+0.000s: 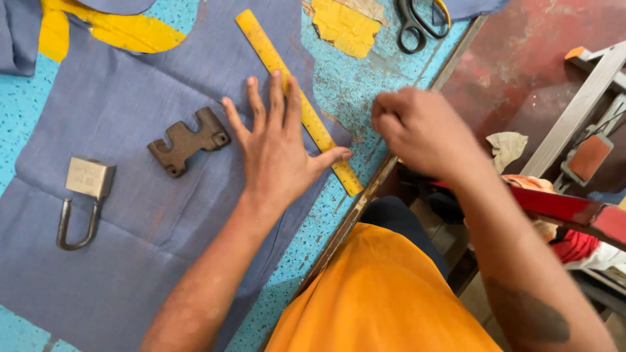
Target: The person cuts a piece of blue fabric using large shears, following a pre-drawn pattern. After cutting, they use a ruler and a piece of chalk to draw straight lines on the fabric.
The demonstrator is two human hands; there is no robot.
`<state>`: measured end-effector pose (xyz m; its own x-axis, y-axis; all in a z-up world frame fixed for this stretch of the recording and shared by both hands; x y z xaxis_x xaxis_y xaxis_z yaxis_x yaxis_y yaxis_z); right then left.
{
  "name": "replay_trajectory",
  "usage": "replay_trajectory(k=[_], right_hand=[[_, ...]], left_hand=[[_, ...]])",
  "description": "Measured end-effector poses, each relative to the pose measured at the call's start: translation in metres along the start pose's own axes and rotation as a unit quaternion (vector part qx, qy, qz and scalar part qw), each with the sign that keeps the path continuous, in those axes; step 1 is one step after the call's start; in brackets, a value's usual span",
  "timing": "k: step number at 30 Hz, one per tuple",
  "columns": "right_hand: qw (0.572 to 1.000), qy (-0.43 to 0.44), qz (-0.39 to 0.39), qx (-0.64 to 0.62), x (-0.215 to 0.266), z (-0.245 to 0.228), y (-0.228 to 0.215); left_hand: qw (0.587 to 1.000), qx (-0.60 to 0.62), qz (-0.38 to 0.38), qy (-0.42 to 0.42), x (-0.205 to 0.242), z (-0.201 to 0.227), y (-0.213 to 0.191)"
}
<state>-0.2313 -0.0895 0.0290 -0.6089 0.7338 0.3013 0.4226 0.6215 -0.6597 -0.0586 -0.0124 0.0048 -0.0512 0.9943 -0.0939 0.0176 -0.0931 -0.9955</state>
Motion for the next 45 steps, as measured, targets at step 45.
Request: replay_trajectory(k=[45], right_hand=[[0.984, -0.070, 0.020, -0.163, -0.086, 0.179, -0.159]], left_hand=[[0.756, 0.270, 0.138, -0.580, 0.067, 0.000, -0.020]])
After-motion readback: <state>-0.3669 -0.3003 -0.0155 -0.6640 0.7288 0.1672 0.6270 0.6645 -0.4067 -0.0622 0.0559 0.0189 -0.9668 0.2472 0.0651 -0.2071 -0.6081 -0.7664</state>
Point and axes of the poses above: each hand's wrist, its own x-axis away from the middle knuckle, its own y-axis out of the palm, z = x × y, the point moved 5 cm from there along -x, towards the middle knuckle, and after that the axes turned 9 degrees about -x, right-handed, at the moved point
